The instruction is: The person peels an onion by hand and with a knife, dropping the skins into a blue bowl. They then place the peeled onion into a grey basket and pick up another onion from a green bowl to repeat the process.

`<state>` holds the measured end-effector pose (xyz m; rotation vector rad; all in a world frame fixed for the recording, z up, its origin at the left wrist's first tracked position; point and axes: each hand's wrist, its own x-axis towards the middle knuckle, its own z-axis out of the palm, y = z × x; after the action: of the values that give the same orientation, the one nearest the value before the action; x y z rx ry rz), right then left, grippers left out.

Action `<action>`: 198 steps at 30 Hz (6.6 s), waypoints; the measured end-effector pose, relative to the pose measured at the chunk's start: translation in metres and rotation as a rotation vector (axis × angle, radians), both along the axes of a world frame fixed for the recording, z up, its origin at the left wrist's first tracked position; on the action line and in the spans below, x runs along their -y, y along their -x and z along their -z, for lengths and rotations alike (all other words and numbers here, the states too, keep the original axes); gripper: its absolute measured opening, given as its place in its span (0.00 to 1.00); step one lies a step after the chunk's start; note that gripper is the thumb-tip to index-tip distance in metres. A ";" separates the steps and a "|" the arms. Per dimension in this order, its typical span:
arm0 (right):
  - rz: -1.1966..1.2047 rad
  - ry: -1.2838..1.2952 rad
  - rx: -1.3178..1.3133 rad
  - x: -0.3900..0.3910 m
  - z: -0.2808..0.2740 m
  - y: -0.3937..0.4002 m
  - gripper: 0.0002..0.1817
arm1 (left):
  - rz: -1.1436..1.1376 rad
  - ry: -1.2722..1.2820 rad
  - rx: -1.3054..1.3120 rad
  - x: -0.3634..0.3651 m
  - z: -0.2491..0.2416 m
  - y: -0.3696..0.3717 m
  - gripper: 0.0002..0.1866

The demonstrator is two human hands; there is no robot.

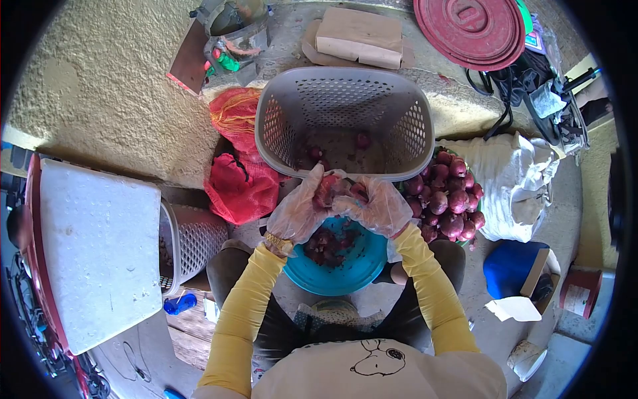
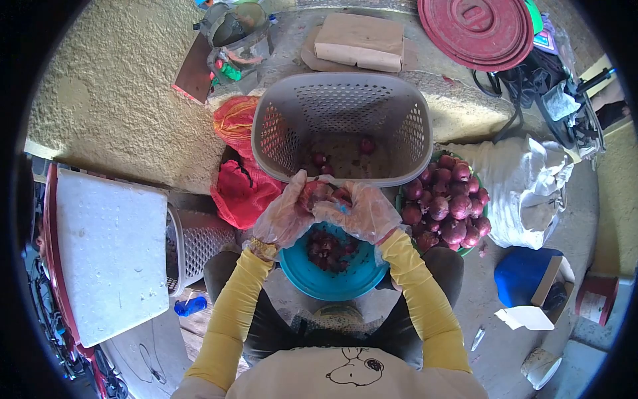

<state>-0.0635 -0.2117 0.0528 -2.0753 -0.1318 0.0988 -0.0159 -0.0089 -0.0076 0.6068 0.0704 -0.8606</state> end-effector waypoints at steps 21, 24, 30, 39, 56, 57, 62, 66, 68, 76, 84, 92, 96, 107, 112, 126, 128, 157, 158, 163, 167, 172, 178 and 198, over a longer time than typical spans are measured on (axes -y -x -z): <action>-0.422 0.188 -0.063 0.000 0.020 0.006 0.27 | -0.017 -0.243 -0.050 -0.002 0.005 -0.004 0.21; -0.500 0.391 -0.156 -0.007 0.039 0.012 0.30 | -0.101 -0.179 0.067 -0.008 0.005 -0.009 0.20; -0.423 0.689 -0.277 -0.022 0.090 0.028 0.37 | -0.187 -0.078 -0.065 -0.011 0.000 -0.005 0.22; -0.472 0.744 -0.332 -0.018 0.063 0.024 0.31 | -0.236 -0.046 0.200 -0.015 0.005 -0.001 0.32; -0.163 0.361 -0.389 0.029 0.049 0.032 0.20 | -0.118 -0.439 0.575 -0.023 -0.014 -0.010 0.36; -0.089 0.213 -0.304 0.032 0.048 0.034 0.23 | -0.119 -0.442 0.575 -0.023 -0.012 -0.011 0.36; 0.140 -0.358 -0.395 0.021 0.024 0.040 0.28 | -0.163 -1.040 1.085 -0.003 -0.019 -0.019 0.33; 0.313 -0.868 -0.515 0.006 0.036 0.053 0.29 | 0.009 -1.164 1.190 0.000 -0.010 -0.037 0.36; 0.320 -0.923 -0.557 0.002 0.054 0.058 0.29 | 0.027 -1.214 1.378 0.001 0.004 -0.047 0.38; 0.334 -0.737 -0.320 -0.015 0.087 0.058 0.32 | 0.083 -1.110 1.357 -0.006 0.010 -0.048 0.41; 0.409 -0.726 -0.296 -0.021 0.089 0.054 0.30 | 0.137 -1.036 1.322 -0.004 0.004 -0.043 0.43; 0.415 -0.717 -0.282 -0.023 0.088 0.055 0.30 | 0.141 -1.081 1.383 -0.001 0.000 -0.043 0.40; 0.406 -0.419 -0.163 -0.021 0.083 0.054 0.32 | 0.048 -1.101 1.528 0.002 -0.003 -0.040 0.38; 0.362 -0.109 -0.011 -0.030 0.107 0.060 0.35 | 0.027 -1.103 1.502 0.006 0.001 -0.034 0.39; 0.352 -0.011 -0.010 -0.029 0.077 0.059 0.35 | 0.101 -1.141 1.500 0.006 -0.002 -0.035 0.37; 0.282 0.093 0.153 -0.041 0.089 0.060 0.37 | 0.064 -1.143 1.550 0.008 0.014 -0.038 0.35; 0.265 0.111 0.126 -0.044 0.084 0.061 0.36 | 0.029 -1.123 1.585 0.008 0.014 -0.037 0.35; 0.109 0.774 0.233 -0.054 0.119 0.054 0.39 | 0.004 -1.145 1.652 0.013 0.007 -0.034 0.35; 0.087 0.836 0.273 -0.055 0.121 0.053 0.39 | 0.029 -1.156 1.628 0.012 0.006 -0.033 0.35; -0.101 0.904 -0.068 -0.062 0.065 0.050 0.32 | -0.058 -1.151 1.690 0.011 0.013 -0.034 0.35; -0.188 1.444 0.147 -0.062 0.070 0.051 0.37 | -0.003 -1.194 1.684 0.013 0.011 -0.033 0.33; -0.227 1.404 0.209 -0.063 0.120 0.055 0.31 | 0.009 -1.176 1.688 0.012 0.013 -0.034 0.35; -0.082 0.941 -0.055 -0.071 0.079 0.055 0.29 | -0.008 -1.154 1.761 0.014 0.008 -0.033 0.36; 0.260 0.396 0.527 -0.055 0.091 0.085 0.40 | -0.081 -1.221 1.700 -0.006 0.005 -0.030 0.35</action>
<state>-0.1484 -0.1565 -0.0386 -2.4501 -0.1710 -0.6306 0.0145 -0.0025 -0.0129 2.2787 -0.9799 0.1161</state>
